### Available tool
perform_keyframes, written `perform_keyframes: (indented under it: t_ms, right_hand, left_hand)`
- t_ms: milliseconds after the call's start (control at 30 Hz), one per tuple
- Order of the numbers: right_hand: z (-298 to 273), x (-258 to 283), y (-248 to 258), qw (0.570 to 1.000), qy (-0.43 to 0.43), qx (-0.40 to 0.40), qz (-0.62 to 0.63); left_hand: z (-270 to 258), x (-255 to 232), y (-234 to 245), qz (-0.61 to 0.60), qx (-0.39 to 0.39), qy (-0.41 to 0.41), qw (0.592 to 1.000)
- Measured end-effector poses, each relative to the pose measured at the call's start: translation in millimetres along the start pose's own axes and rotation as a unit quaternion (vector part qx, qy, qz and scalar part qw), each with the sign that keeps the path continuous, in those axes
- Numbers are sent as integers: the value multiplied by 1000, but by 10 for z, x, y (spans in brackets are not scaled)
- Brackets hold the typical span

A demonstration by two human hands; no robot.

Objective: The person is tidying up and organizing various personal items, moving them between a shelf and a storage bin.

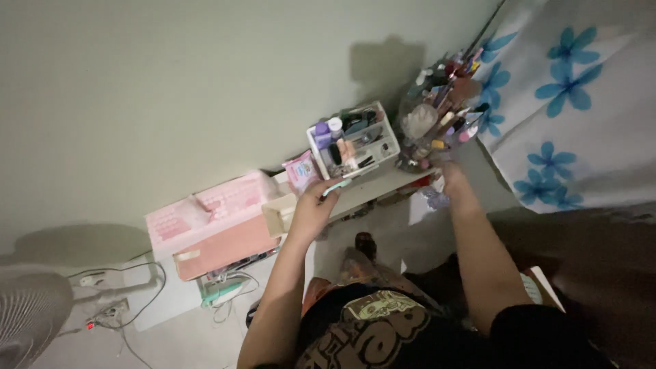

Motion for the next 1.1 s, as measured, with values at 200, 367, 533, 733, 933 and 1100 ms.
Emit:
perform_keyframes:
  t_ms: [200,367,533,733,933,1100]
  right_hand:
    - [19,18,14,986,85,69,124]
    - [82,77,208,998,56,17,36]
    - [493,-159,681,995,96,-25,11]
    - [219,189,646,993,59,-31,100]
    - [-29,453,613,977,173,-119,20]
    - [-468,882,431,784,474,-374,-142]
  left_hand:
    - [475,-113,-153,8,3,-51,999]
    - [702,-69,-205,7,-11,-26,1000]
    - [818,-172,-293,-2,-28,6,1000]
    - [1116,-215,-473,-29,-44,-81,995]
    - [1436,-588,-557,85,-47,-91,991]
    - [1478,-708,-583,92,-81,-146,982]
Point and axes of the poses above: each hand's wrist, its own z-axis towards the middle knuckle, its own y-axis out of the back of the hand, x = y × z, the point moved 1 cm from there along z, towards the middle knuckle, and after that the axes turned 6 degrees about x, right-handed, at the moved point
